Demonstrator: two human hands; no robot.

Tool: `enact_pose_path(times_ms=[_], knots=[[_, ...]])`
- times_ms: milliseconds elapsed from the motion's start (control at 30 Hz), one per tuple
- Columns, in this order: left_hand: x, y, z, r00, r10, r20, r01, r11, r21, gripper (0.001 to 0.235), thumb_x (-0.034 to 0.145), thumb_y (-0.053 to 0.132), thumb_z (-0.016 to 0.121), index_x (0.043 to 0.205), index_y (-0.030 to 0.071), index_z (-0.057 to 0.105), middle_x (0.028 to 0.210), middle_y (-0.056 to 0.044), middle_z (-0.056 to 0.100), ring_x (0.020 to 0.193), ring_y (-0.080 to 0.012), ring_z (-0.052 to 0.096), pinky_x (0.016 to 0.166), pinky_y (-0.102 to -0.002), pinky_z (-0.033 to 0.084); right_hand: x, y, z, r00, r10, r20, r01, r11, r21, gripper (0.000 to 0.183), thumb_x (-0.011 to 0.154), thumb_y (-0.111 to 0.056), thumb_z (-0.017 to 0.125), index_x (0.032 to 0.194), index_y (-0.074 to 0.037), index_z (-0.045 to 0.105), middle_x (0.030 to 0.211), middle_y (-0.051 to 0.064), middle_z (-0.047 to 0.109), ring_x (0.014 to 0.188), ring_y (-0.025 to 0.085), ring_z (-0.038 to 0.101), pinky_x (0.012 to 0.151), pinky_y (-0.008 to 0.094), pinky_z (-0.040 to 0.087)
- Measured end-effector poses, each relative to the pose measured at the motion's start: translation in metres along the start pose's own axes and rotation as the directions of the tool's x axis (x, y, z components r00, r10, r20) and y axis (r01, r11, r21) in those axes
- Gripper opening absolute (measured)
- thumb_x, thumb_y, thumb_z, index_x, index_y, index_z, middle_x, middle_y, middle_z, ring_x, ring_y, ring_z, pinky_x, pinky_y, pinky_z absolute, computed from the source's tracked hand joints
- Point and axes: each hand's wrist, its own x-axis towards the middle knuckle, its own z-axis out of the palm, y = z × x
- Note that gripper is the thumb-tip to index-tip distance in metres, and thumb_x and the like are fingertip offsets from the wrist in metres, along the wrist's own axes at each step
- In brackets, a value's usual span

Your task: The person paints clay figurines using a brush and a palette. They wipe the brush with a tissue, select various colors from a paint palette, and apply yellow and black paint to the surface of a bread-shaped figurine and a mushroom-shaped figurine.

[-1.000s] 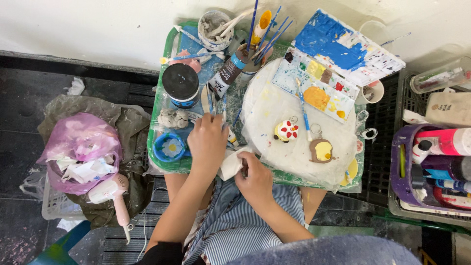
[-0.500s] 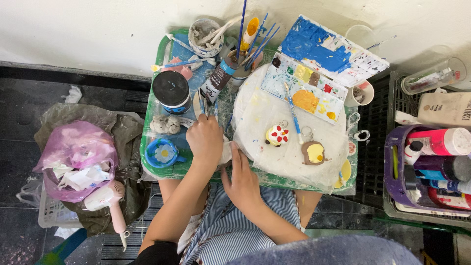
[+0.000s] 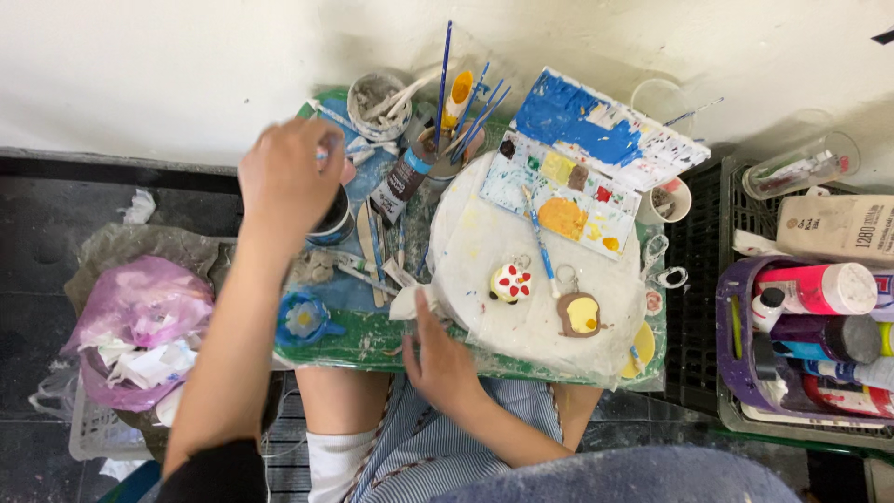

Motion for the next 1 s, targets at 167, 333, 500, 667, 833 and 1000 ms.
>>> enact_pose_path(times_ms=[167, 333, 500, 667, 833, 1000], knots=[[0.08, -0.05, 0.068, 0.686, -0.374, 0.623, 0.122, 0.904, 0.409, 0.023, 0.085, 0.032, 0.08, 0.1, 0.014, 0.078, 0.111, -0.012, 0.073, 0.106, -0.0317, 0.068, 0.087, -0.043, 0.054, 0.011, -0.014, -0.007, 0.983, -0.182, -0.023, 0.183, 0.974, 0.134, 0.07, 0.098, -0.011, 0.064, 0.159, -0.002, 0.031, 0.103, 0.012, 0.067, 0.079, 0.025, 0.071, 0.062, 0.039, 0.057], [0.092, -0.077, 0.105, 0.678, -0.364, 0.639, 0.019, 0.877, 0.48, 0.02, 0.086, 0.025, 0.08, 0.096, 0.008, 0.082, 0.101, -0.013, 0.081, 0.096, -0.0276, 0.077, 0.084, -0.041, 0.061, 0.018, -0.017, -0.019, 0.967, -0.226, 0.119, 0.222, 0.974, 0.048, 0.06, 0.095, -0.012, 0.068, 0.149, -0.006, 0.044, 0.103, 0.013, 0.067, 0.075, 0.026, 0.068, 0.053, 0.037, 0.053], [0.081, -0.077, 0.065, 0.825, -0.172, 0.539, 0.036, 0.967, 0.252, 0.022, 0.08, 0.01, 0.077, 0.099, 0.019, 0.083, 0.103, -0.011, 0.077, 0.096, -0.032, 0.073, 0.087, -0.043, 0.056, 0.014, -0.016, -0.018, 0.952, -0.303, 0.049, 0.303, 0.953, 0.019, 0.036, 0.092, -0.01, 0.07, 0.127, -0.01, 0.061, 0.101, 0.009, 0.067, 0.082, 0.026, 0.068, 0.064, 0.037, 0.055], [0.056, -0.049, -0.01, 0.92, -0.094, 0.381, 0.054, 0.992, 0.114, 0.02, 0.087, 0.012, 0.073, 0.105, 0.015, 0.081, 0.102, -0.013, 0.077, 0.093, -0.0346, 0.072, 0.087, -0.045, 0.055, 0.003, -0.005, -0.02, 0.93, -0.365, -0.035, 0.367, 0.929, 0.056, 0.033, 0.085, -0.005, 0.072, 0.117, -0.009, 0.066, 0.104, 0.01, 0.067, 0.095, 0.028, 0.068, 0.081, 0.039, 0.057], [-0.015, -0.024, -0.083, 0.981, 0.012, 0.192, 0.041, 0.962, -0.269, 0.02, 0.097, 0.008, 0.067, 0.116, 0.002, 0.069, 0.104, -0.014, 0.072, 0.08, -0.0244, 0.07, 0.07, -0.035, 0.055, -0.009, 0.004, -0.024, 0.955, -0.296, -0.013, 0.293, 0.939, 0.178, 0.028, 0.088, -0.002, 0.071, 0.115, -0.01, 0.068, 0.106, 0.009, 0.071, 0.101, 0.029, 0.07, 0.088, 0.039, 0.057], [-0.092, 0.0, -0.064, 0.919, 0.032, 0.393, 0.266, 0.686, -0.677, 0.022, 0.099, 0.009, 0.059, 0.12, 0.006, 0.062, 0.093, -0.005, 0.073, 0.069, -0.0074, 0.065, 0.056, -0.024, 0.053, -0.012, 0.001, -0.02, 0.98, -0.2, 0.018, 0.178, 0.907, 0.381, 0.028, 0.094, -0.002, 0.067, 0.121, -0.007, 0.065, 0.108, 0.011, 0.073, 0.102, 0.025, 0.071, 0.091, 0.037, 0.056]])
